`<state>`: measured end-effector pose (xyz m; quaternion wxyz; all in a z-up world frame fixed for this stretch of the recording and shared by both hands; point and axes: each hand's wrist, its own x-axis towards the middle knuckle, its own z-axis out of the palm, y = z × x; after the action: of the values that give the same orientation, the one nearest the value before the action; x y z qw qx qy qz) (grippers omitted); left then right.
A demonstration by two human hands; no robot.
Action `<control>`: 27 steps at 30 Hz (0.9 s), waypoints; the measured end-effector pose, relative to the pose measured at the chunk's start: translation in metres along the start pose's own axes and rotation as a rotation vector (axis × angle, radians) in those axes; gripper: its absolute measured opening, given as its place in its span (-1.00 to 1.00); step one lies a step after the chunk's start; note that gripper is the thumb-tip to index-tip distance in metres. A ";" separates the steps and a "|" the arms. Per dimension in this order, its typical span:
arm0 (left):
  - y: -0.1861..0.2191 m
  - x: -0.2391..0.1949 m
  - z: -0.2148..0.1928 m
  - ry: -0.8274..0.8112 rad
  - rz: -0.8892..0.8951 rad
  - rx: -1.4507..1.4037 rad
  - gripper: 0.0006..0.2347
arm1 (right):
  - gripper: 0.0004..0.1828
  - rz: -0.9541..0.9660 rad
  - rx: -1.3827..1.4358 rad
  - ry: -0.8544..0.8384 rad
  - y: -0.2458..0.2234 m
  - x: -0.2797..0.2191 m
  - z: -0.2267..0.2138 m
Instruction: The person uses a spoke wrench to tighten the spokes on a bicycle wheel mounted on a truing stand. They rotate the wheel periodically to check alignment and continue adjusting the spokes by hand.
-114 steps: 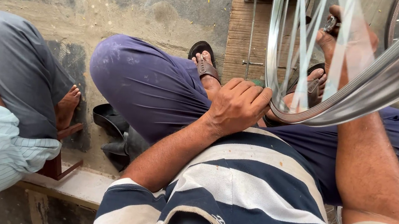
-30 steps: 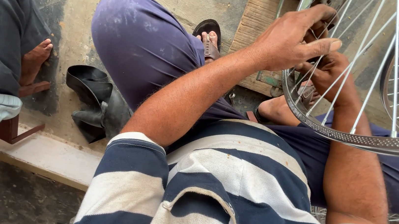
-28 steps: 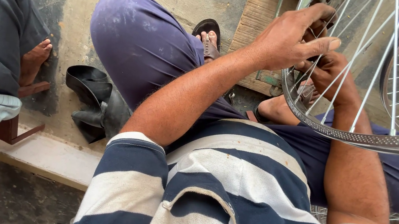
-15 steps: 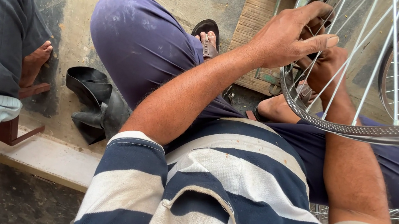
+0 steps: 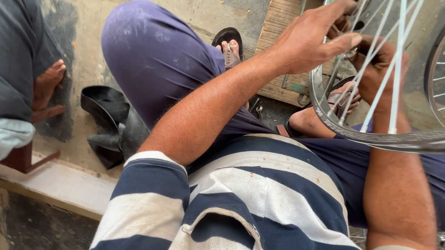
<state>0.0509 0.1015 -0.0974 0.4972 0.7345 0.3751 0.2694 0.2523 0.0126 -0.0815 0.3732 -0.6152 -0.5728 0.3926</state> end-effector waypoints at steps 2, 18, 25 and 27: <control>0.001 0.001 -0.002 -0.007 -0.010 0.045 -0.41 | -0.80 0.164 0.283 -0.070 0.001 -0.002 -0.003; 0.009 0.001 -0.015 -0.092 0.002 0.063 -0.48 | -0.81 0.072 -0.127 -0.102 -0.012 0.006 -0.001; 0.012 -0.001 -0.020 -0.128 -0.056 0.038 -0.49 | -0.76 0.066 -0.023 -0.101 -0.017 0.000 0.011; 0.016 0.000 -0.021 -0.133 -0.062 0.031 -0.50 | -0.73 0.009 -0.015 -0.102 -0.012 0.000 0.013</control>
<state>0.0386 0.1091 -0.0751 0.5178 0.7465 0.3676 0.1987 0.2352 0.0140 -0.0761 0.3371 -0.5996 -0.5913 0.4210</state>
